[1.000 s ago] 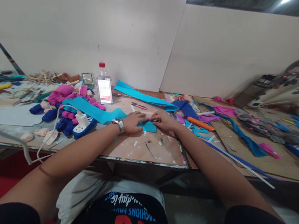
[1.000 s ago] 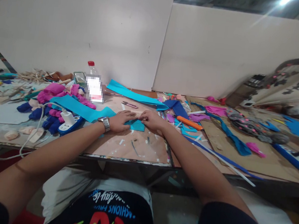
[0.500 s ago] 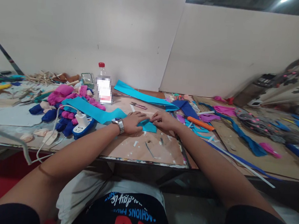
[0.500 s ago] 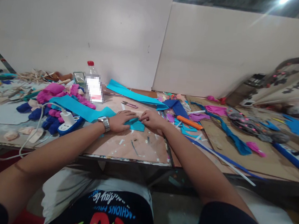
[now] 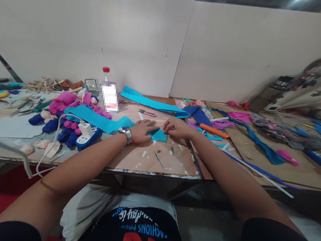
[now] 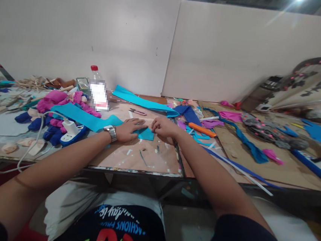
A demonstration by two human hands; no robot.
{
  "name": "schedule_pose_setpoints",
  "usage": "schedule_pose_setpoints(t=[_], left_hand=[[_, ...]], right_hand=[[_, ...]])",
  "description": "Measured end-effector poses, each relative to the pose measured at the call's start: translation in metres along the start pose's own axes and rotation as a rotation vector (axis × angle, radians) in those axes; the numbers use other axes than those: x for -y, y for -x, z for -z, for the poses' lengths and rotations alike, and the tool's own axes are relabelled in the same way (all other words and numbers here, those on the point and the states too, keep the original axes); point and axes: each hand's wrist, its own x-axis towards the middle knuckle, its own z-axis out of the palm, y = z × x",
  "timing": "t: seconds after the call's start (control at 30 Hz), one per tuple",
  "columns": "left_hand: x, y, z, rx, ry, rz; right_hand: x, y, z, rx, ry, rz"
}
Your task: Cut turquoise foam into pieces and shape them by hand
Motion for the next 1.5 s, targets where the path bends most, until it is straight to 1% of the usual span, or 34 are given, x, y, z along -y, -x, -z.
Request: schedule_pose_setpoints(t=[0.2, 0.37, 0.43, 0.6, 0.87, 1.03, 1.13, 1.3, 1.5], left_hand=[[0.001, 0.0, 0.0, 0.004, -0.002, 0.004], [0.002, -0.001, -0.002, 0.007, 0.0, -0.004], [0.002, -0.001, -0.002, 0.005, 0.001, -0.005], [0.001, -0.001, -0.002, -0.005, -0.006, -0.008], [0.004, -0.001, -0.002, -0.007, -0.001, -0.015], [0.005, 0.0, -0.002, -0.002, 0.001, -0.018], [0.003, 0.001, 0.0, -0.003, 0.006, -0.019], [0.003, 0.002, 0.001, -0.017, 0.008, -0.051], [0.004, 0.001, 0.001, -0.027, 0.003, -0.06]], right_hand=[[0.003, 0.003, 0.005, 0.028, -0.003, -0.004], [0.003, 0.005, 0.007, -0.033, 0.007, -0.073], [0.003, 0.005, 0.006, -0.038, 0.017, -0.1], [0.005, 0.003, 0.003, -0.034, 0.026, -0.115], [0.005, 0.001, -0.002, -0.038, -0.01, -0.189], [0.004, -0.001, -0.005, -0.04, -0.061, -0.166], [0.005, -0.002, -0.006, -0.04, -0.045, -0.148], [0.012, -0.003, -0.007, -0.071, -0.019, -0.218], [0.017, -0.003, -0.011, -0.069, -0.063, -0.282]])
